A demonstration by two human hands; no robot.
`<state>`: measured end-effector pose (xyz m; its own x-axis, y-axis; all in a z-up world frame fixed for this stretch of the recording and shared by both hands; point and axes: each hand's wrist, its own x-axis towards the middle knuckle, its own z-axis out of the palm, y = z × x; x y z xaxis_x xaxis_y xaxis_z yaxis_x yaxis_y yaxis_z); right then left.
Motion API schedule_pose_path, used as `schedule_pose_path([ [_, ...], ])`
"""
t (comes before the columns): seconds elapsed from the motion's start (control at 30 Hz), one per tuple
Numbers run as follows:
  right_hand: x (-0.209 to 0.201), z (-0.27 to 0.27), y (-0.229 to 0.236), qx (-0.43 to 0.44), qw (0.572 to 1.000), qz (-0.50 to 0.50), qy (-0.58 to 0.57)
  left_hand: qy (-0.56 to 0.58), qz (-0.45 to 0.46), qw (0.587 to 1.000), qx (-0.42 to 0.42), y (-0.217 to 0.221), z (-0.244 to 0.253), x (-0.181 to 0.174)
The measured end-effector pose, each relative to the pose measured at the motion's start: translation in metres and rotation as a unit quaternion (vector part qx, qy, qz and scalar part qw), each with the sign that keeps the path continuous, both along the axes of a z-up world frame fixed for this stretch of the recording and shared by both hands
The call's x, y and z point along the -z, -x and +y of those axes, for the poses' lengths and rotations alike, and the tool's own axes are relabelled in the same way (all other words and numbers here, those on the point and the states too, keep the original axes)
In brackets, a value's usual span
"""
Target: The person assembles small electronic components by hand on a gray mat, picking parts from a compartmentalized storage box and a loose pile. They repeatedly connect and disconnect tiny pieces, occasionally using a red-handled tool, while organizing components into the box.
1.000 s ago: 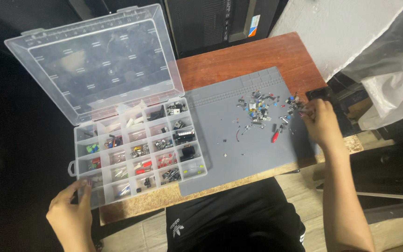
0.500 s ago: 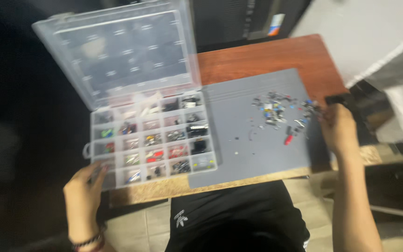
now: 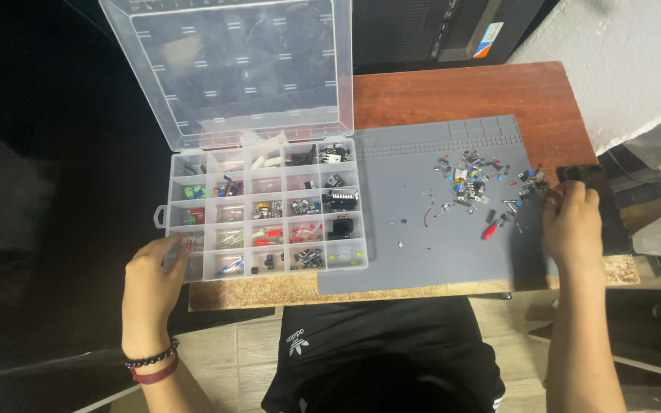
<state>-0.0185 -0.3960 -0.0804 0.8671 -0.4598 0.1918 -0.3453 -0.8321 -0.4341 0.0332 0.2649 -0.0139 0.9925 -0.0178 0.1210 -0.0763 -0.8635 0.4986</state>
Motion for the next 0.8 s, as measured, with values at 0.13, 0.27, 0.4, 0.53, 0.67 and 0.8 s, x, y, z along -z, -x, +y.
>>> schedule_pose_path([
  [0.13, 0.022, -0.016, -0.002, -0.020, 0.999, -0.037, 0.025, 0.008, 0.007, 1.000, 0.010, -0.001, 0.000, 0.000],
  [0.27, 0.031, -0.026, -0.001, -0.041, 0.998, -0.035, 0.009, -0.003, 0.016, 1.000, -0.010, 0.001, -0.002, -0.001],
  [0.4, 0.017, -0.014, 0.001, -0.079, 0.995, -0.068, 0.005, -0.002, 0.015, 0.999, -0.035, 0.004, -0.004, -0.002],
  [0.53, 0.017, -0.004, 0.005, -0.045, 0.995, -0.090, 0.003, -0.032, -0.021, 0.998, -0.049, 0.011, -0.005, -0.007],
  [0.67, 0.011, 0.005, 0.007, -0.023, 0.984, -0.166, 0.065, -0.027, -0.125, 0.991, -0.038, 0.020, -0.019, -0.018],
  [0.8, -0.047, 0.064, 0.007, 0.019, 0.962, -0.266, -0.061, 0.071, -0.157, 0.985, -0.030, 0.026, -0.069, -0.051],
])
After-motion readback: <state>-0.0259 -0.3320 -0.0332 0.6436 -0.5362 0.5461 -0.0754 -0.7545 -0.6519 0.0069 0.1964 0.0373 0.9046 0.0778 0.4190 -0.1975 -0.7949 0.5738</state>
